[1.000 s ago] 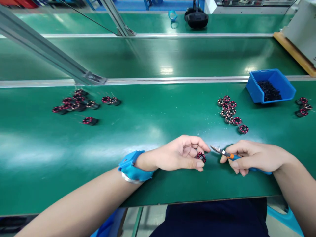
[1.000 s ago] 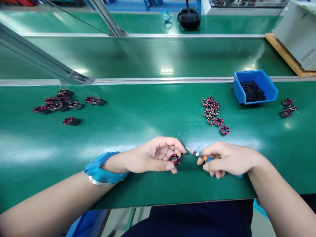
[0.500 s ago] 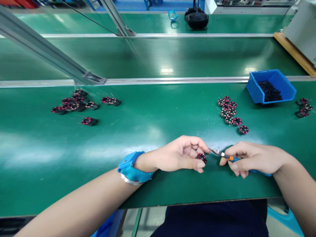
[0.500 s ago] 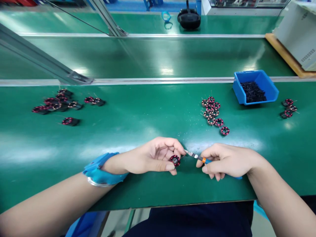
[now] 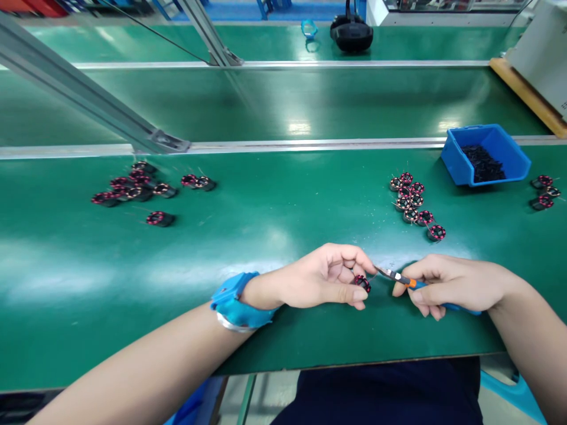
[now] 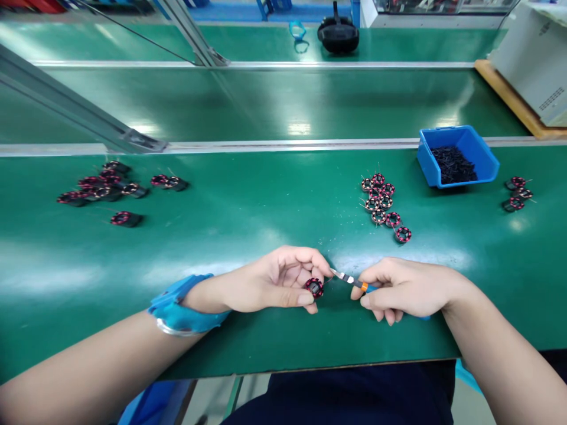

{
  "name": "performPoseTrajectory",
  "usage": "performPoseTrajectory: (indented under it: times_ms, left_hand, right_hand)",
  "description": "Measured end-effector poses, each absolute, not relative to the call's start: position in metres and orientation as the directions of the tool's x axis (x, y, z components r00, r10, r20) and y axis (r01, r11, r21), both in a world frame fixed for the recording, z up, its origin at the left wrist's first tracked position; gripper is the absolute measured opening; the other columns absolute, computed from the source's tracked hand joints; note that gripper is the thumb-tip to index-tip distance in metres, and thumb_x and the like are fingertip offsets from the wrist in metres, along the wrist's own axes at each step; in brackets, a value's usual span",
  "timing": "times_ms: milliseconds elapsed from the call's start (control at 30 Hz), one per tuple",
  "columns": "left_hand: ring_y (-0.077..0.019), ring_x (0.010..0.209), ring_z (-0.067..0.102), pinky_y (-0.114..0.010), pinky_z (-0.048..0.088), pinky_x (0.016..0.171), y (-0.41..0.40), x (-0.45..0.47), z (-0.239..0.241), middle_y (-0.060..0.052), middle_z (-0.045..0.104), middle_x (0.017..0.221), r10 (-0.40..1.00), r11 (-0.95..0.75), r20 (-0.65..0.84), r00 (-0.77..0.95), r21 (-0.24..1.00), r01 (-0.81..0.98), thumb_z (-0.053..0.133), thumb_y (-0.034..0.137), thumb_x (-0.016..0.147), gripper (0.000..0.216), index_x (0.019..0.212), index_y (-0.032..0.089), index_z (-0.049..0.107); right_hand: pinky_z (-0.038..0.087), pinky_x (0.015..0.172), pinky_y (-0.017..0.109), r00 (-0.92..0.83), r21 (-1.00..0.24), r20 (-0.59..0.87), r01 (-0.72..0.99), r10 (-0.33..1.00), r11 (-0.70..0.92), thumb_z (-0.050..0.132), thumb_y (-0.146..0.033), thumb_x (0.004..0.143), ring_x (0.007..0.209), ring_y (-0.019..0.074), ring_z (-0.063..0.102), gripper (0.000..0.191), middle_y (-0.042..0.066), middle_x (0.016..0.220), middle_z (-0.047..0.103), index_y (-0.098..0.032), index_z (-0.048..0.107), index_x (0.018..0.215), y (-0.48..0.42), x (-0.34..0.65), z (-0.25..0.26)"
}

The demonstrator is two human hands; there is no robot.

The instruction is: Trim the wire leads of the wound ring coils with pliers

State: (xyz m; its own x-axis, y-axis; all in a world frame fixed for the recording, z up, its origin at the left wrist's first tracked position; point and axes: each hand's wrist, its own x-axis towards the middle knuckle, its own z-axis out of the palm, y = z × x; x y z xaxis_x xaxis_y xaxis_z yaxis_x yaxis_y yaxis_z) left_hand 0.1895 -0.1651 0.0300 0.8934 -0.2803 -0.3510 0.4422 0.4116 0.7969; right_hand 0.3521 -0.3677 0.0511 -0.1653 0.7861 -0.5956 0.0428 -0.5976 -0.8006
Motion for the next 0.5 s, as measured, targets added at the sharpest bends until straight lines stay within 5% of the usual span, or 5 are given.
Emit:
performPoseTrajectory:
  times_ms: [500]
  left_hand:
    - [-0.0105, 0.070, 0.068, -0.027, 0.059, 0.072, -0.1637, 0.1881, 0.0292, 0.000, 0.063, 0.082, -0.282, 0.377, -0.348, 0.894, 0.817, 0.437, 0.081, 0.019, 0.070, 0.040, 0.103, 0.013, 0.060]
  right_hand:
    - [0.047, 0.052, 0.021, -0.163, -0.813, -0.579, 0.041, 0.799, -0.580, 0.055, -0.027, 0.088, 0.053, 0.0088, 0.057, 0.026, 0.000, 0.067, 0.061, -0.010, 0.063, 0.106, -0.3679, 0.3516, 0.0505]
